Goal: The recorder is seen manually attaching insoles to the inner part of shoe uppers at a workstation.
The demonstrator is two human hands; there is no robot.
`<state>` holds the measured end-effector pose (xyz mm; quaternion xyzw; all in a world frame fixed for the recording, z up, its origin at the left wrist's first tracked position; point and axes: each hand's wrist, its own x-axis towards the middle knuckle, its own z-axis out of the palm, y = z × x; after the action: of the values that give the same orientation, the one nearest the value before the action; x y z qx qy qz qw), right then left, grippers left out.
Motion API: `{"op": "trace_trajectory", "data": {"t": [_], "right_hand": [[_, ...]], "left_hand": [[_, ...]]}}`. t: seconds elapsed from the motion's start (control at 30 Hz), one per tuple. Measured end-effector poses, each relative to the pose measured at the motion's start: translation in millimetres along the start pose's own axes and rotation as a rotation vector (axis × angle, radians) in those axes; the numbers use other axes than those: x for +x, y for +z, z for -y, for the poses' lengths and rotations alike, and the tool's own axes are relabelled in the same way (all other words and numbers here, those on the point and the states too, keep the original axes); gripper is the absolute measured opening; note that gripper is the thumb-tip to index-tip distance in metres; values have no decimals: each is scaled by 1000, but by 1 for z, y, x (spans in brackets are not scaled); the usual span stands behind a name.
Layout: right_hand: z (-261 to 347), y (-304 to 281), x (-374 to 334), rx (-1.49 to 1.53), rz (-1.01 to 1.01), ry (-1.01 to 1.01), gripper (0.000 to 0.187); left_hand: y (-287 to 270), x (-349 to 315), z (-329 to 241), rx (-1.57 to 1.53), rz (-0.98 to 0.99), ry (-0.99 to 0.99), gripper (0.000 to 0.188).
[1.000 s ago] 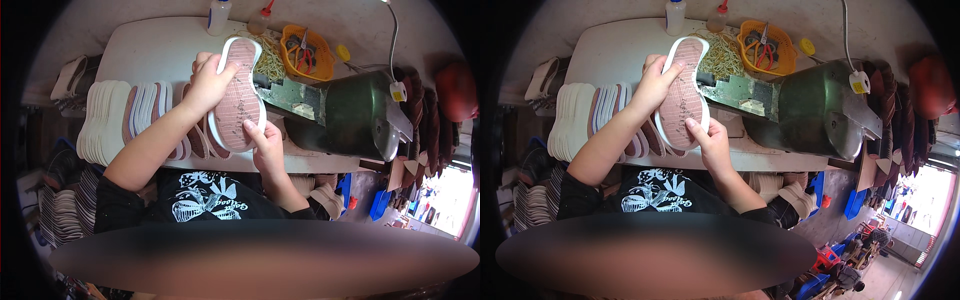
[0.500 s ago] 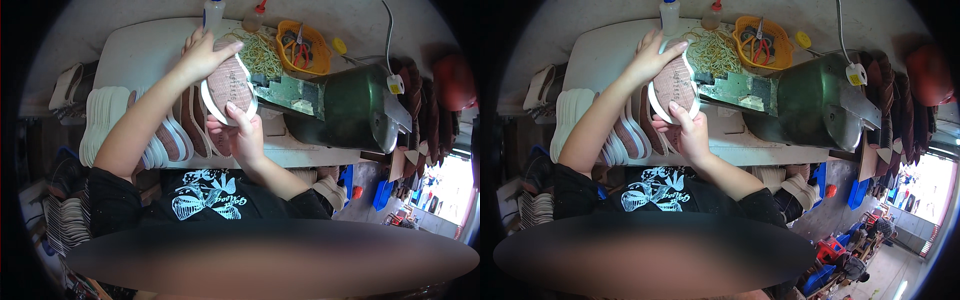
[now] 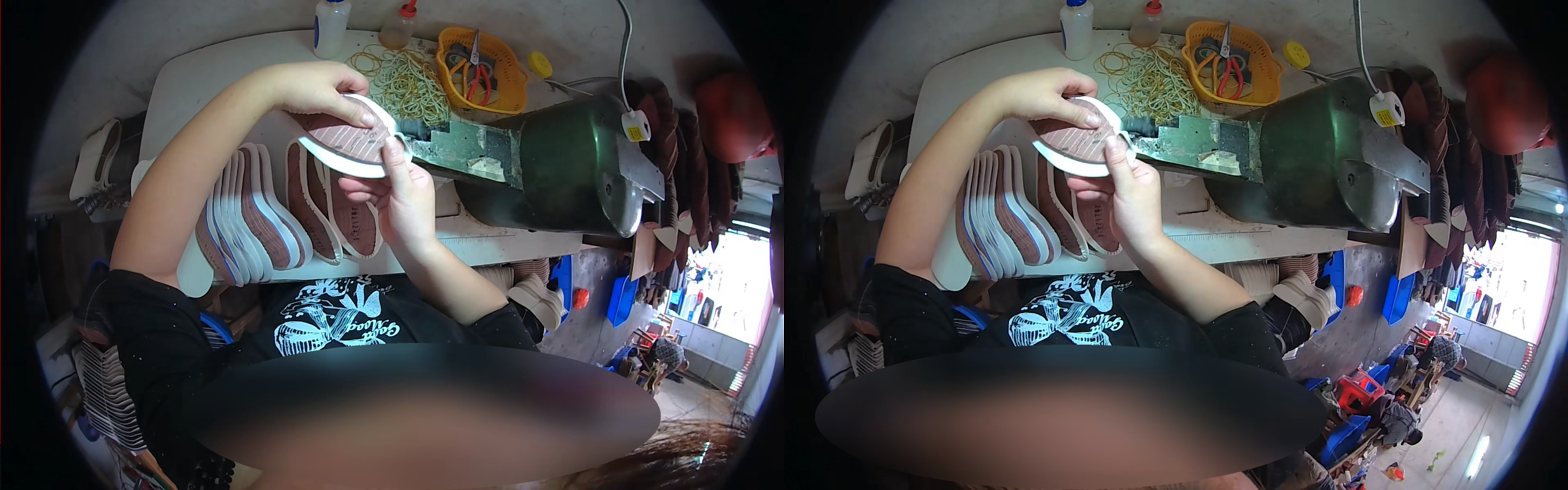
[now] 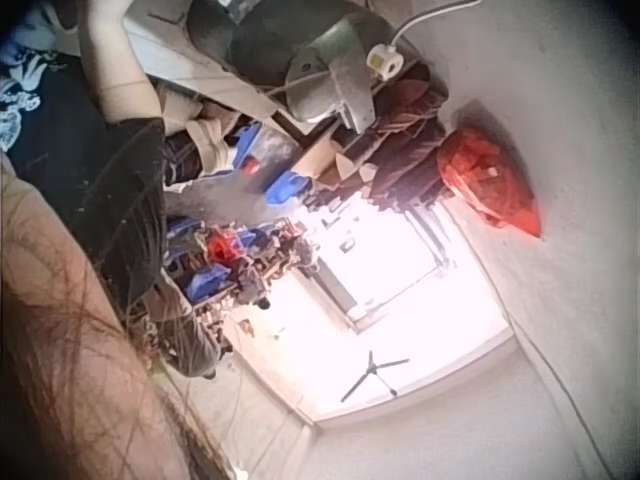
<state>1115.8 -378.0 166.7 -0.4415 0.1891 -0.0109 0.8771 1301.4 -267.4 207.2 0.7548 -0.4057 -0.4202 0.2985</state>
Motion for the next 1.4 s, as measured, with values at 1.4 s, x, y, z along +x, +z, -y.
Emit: {"op": "trace_trajectory", "data": {"t": [1.4], "right_hand": [[-7, -40, -51, -227, 289, 245, 24]], "left_hand": [[68, -23, -10, -590, -554, -206, 42]]}}
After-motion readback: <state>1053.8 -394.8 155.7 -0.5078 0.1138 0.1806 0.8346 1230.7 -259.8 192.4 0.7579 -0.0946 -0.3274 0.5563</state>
